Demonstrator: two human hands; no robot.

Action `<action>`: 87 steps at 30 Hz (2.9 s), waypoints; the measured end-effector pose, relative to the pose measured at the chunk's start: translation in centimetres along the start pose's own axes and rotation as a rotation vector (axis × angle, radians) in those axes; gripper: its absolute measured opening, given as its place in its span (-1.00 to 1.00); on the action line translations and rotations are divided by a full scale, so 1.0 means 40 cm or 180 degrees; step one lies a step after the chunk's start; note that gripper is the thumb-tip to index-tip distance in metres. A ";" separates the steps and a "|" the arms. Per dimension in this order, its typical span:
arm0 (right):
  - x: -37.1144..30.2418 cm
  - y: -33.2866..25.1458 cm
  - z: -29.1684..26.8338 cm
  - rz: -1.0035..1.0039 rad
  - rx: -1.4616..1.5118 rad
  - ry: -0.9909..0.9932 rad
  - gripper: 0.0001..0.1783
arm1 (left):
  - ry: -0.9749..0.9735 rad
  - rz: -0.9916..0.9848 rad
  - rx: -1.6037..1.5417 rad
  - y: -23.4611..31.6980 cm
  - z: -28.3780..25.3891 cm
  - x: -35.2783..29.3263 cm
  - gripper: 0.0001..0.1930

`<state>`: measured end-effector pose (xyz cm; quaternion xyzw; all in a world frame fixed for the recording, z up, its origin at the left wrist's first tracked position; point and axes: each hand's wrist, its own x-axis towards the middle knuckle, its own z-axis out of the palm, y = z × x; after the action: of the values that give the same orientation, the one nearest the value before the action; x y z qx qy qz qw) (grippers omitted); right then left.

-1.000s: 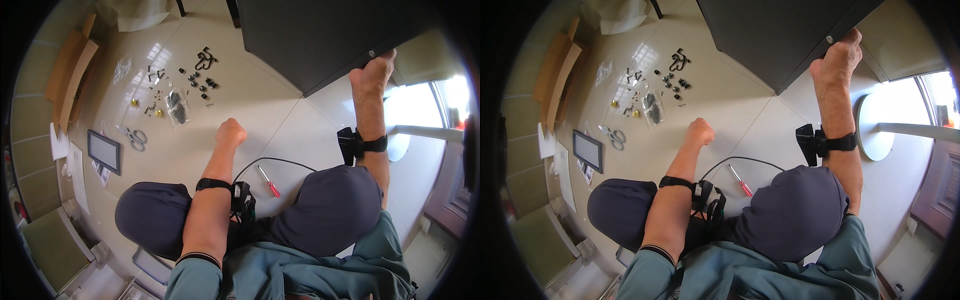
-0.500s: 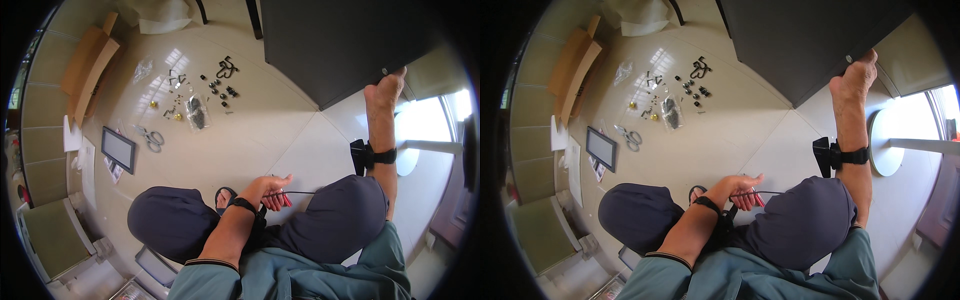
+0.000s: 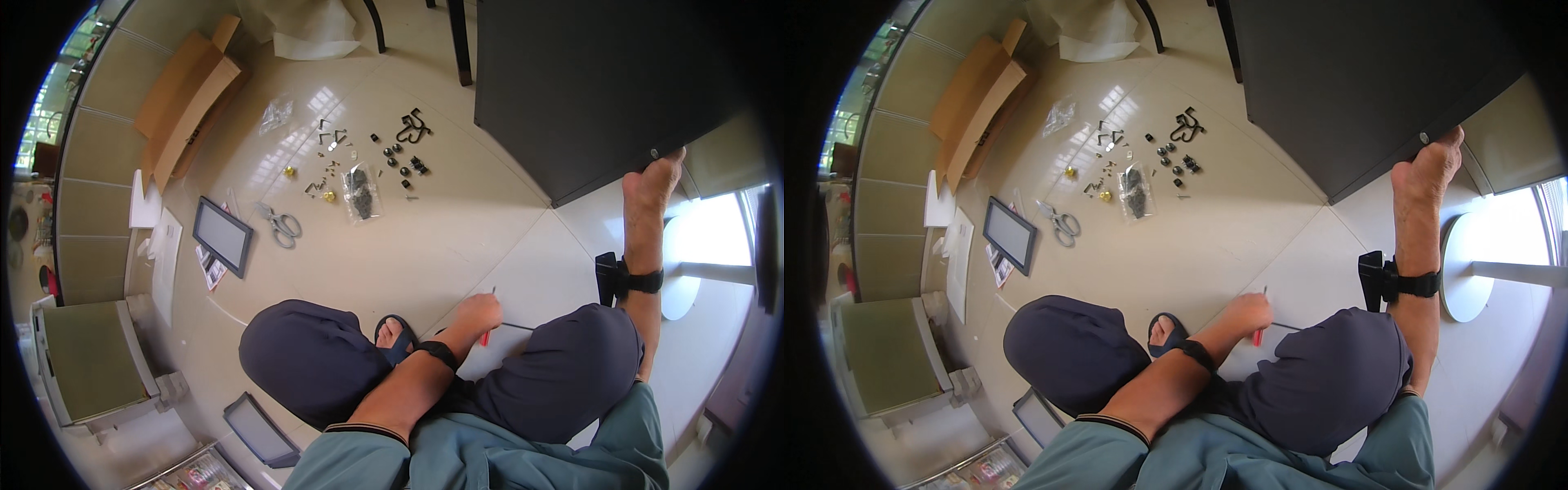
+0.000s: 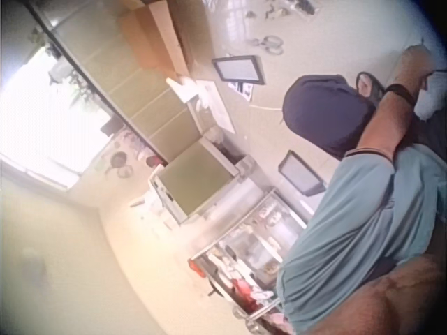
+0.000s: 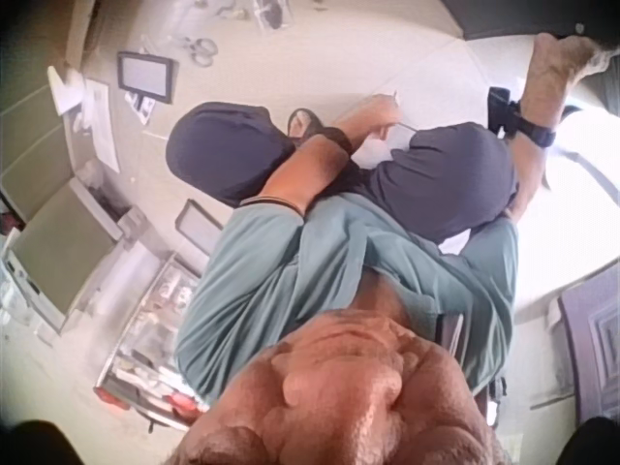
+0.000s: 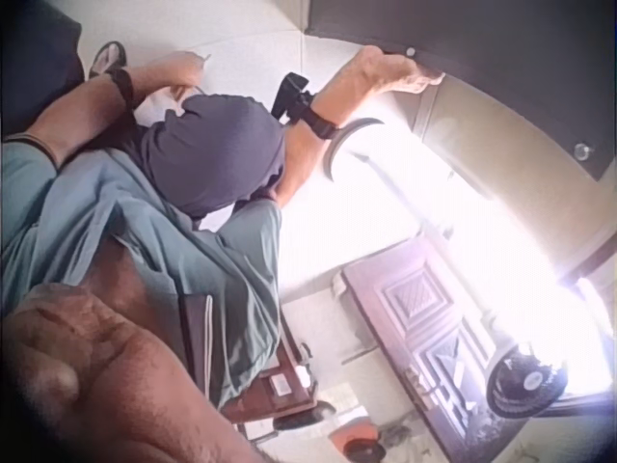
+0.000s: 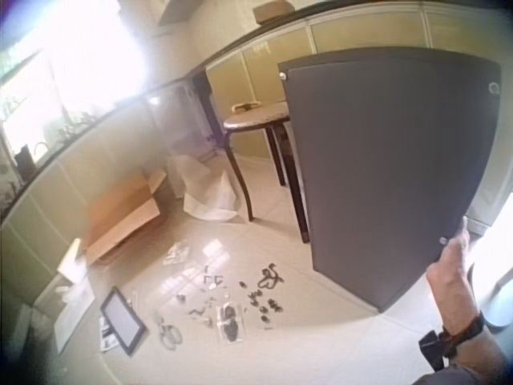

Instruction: The person attaches panels of a dark gray storage unit together, aligns the pre-drilled holes, inserts fasteners, and uses a screwdriver to tighten screws to secure the structure.

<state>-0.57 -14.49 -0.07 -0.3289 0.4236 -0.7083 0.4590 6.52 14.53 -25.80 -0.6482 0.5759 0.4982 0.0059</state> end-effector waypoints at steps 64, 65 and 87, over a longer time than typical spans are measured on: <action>-0.001 0.033 -0.008 0.0027 0.0331 -0.0480 -0.60 | 0.0944 0.0976 -0.3306 0.544 -0.712 -0.308 -0.76; -0.003 0.032 -0.006 0.0029 0.0354 -0.0456 -0.60 | 0.0934 0.0999 -0.3339 0.542 -0.713 -0.308 -0.76; -0.005 0.023 -0.005 -0.0044 0.0288 -0.0522 -0.60 | -0.0011 0.0243 -0.4195 0.489 -0.728 -0.244 -0.70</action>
<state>-0.33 -14.43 -1.00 -0.3676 0.3498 -0.7005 0.5017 11.97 -1.76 6.32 -0.4944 0.1729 0.7473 -0.4088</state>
